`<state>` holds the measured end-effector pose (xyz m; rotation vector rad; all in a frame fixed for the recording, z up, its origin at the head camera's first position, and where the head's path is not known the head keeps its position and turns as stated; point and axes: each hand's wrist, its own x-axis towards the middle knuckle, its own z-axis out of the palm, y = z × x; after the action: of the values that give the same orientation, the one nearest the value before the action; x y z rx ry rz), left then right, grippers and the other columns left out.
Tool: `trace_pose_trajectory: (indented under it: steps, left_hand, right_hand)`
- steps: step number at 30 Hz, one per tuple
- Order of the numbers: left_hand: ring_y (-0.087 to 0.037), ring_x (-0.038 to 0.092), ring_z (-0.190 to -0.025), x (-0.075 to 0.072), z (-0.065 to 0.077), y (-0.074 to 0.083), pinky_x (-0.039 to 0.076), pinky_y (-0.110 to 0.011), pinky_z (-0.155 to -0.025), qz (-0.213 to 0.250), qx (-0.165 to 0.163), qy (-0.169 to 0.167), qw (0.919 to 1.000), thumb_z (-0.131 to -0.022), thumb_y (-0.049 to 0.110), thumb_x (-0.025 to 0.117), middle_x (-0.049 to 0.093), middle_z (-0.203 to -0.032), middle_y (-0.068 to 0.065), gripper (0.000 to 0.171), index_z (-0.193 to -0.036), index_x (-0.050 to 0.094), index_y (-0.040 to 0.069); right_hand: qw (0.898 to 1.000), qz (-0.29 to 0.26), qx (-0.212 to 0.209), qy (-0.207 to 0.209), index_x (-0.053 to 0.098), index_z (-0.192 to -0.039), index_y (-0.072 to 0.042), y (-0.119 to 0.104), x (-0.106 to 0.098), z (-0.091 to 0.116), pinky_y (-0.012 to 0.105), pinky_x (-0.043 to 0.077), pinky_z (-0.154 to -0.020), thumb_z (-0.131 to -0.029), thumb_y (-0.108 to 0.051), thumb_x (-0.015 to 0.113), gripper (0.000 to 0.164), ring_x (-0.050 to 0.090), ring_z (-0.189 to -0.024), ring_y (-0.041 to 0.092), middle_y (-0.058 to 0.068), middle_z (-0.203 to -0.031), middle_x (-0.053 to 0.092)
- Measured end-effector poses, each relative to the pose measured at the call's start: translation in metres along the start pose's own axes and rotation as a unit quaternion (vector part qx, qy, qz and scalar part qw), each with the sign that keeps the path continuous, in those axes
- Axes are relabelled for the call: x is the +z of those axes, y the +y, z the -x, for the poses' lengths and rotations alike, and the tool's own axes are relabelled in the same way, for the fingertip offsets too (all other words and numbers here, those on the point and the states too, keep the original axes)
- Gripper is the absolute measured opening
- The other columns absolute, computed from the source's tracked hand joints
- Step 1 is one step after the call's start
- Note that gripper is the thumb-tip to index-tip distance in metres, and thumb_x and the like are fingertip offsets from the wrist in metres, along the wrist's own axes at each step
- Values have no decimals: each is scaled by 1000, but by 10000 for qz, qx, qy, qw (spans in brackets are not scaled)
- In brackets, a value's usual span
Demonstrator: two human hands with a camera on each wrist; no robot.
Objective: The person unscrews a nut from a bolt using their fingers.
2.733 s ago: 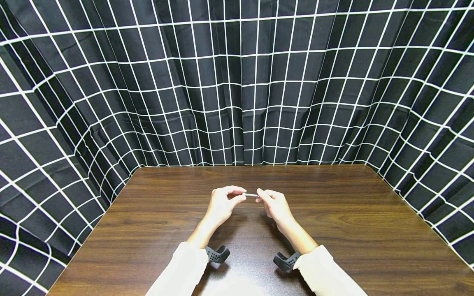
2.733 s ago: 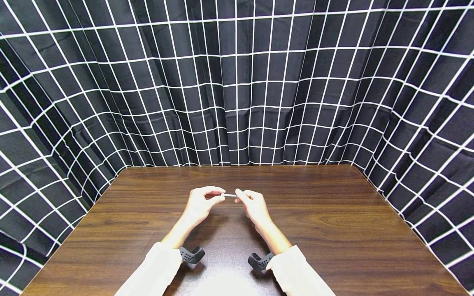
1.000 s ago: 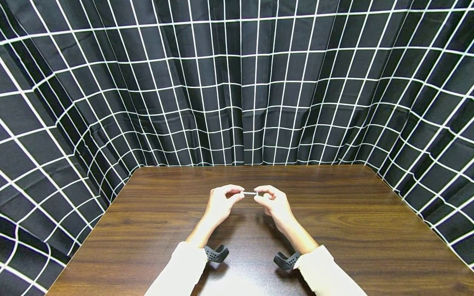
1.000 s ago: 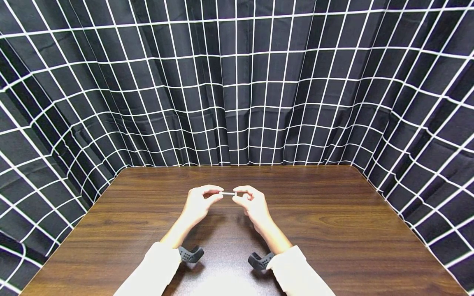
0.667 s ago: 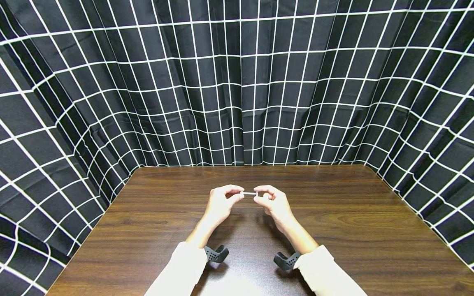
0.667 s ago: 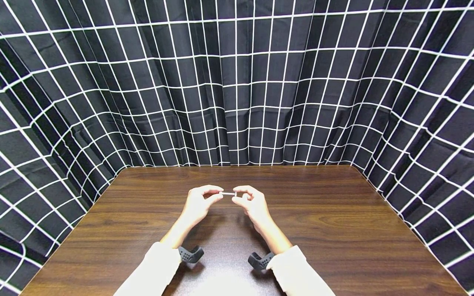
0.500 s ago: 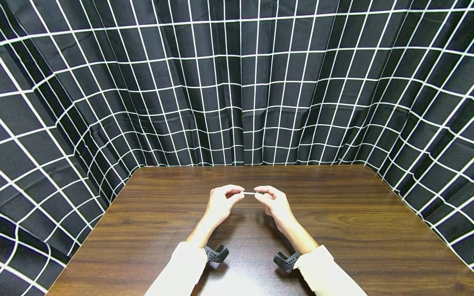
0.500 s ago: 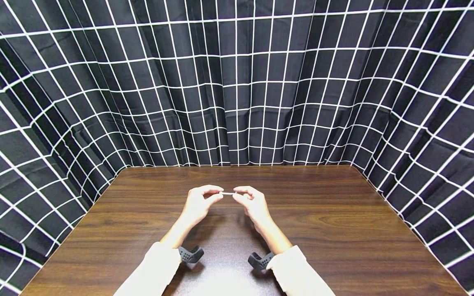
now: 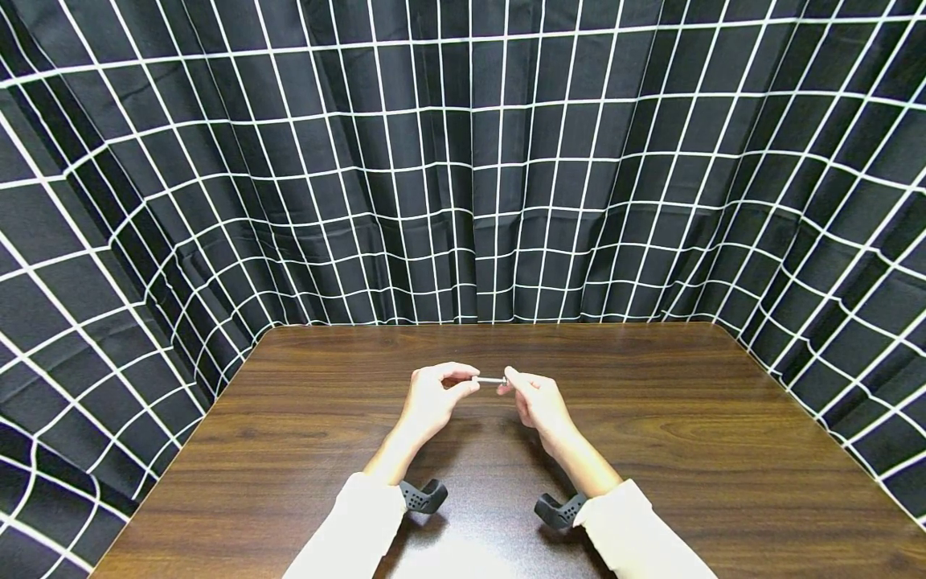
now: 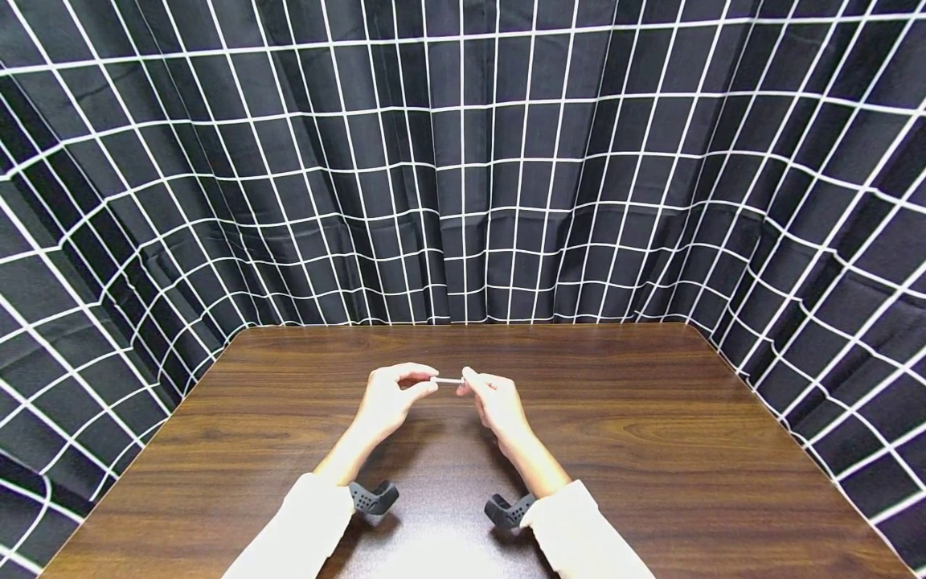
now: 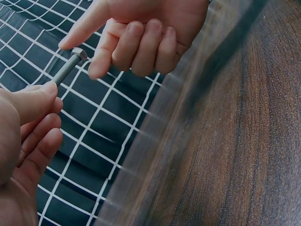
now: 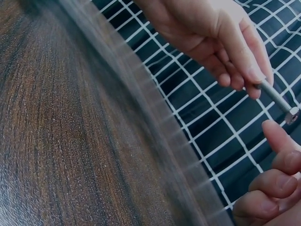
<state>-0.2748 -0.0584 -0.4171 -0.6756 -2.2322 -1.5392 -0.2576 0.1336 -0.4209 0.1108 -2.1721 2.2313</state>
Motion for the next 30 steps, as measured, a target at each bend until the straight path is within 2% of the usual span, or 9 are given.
trace_pose_trajectory:
  steps: [5, 12, 16, 23, 26, 30]
  left_hand:
    - [-10, 67, -75, 1, 1, 1, 52, -25, -66, 34, -12, -3, 10000, -79, 9, 78, 74, -86, 0, 17, -96, 76, 8]
    - [-9, 67, -75, 1, 1, 1, 52, -25, -67, -125, 40, 64, 9999, -78, 9, 80, 73, -85, 3, 17, -95, 76, 11]
    - [-9, 67, -76, 1, 2, 2, 52, -25, -67, -190, 66, 88, 9998, -77, 8, 80, 73, -85, 3, 17, -94, 76, 11]
    - [-9, 68, -76, 1, 1, 1, 52, -25, -67, -102, 44, 62, 9999, -79, 8, 79, 74, -86, 2, 17, -95, 76, 10]
    - [-9, 68, -76, 0, 1, 1, 52, -25, -67, -95, 12, 60, 9999, -79, 8, 78, 74, -86, 2, 16, -95, 76, 10]
    - [-9, 67, -76, 0, 1, 1, 52, -26, -67, -97, -27, 46, 9999, -80, 9, 78, 74, -86, 3, 15, -96, 76, 10]
  right_hand:
    - [9999, -88, 118, -31, 64, -73, -1, 0, 0, 0, 21, 15, -37, -98, -31, 57, 39, 20, -38, 6, -9, -43, 29]
    - [9996, -183, 165, -110, 63, -70, -6, 1, 0, 0, 21, 15, -38, -97, -26, 58, 34, 20, -38, 5, -9, -44, 28]
    - [9996, -223, 106, -128, 64, -71, -7, 1, 0, 0, 20, 16, -38, -96, -23, 59, 30, 21, -39, 5, -9, -46, 29]
    - [9994, -279, -95, -182, 63, -88, 10, -1, 0, 1, 20, 18, -40, -95, -20, 62, 30, 24, -41, 7, -5, -50, 31]
    - [9992, -329, -135, -206, 64, -90, 9, -1, -1, 1, 21, 18, -41, -95, -17, 62, 27, 24, -42, 7, -5, -50, 32]
    - [9984, -475, -170, -261, 68, -86, -4, -1, -2, 1, 21, 18, -41, -94, -13, 63, 13, 24, -42, 7, -5, -50, 32]
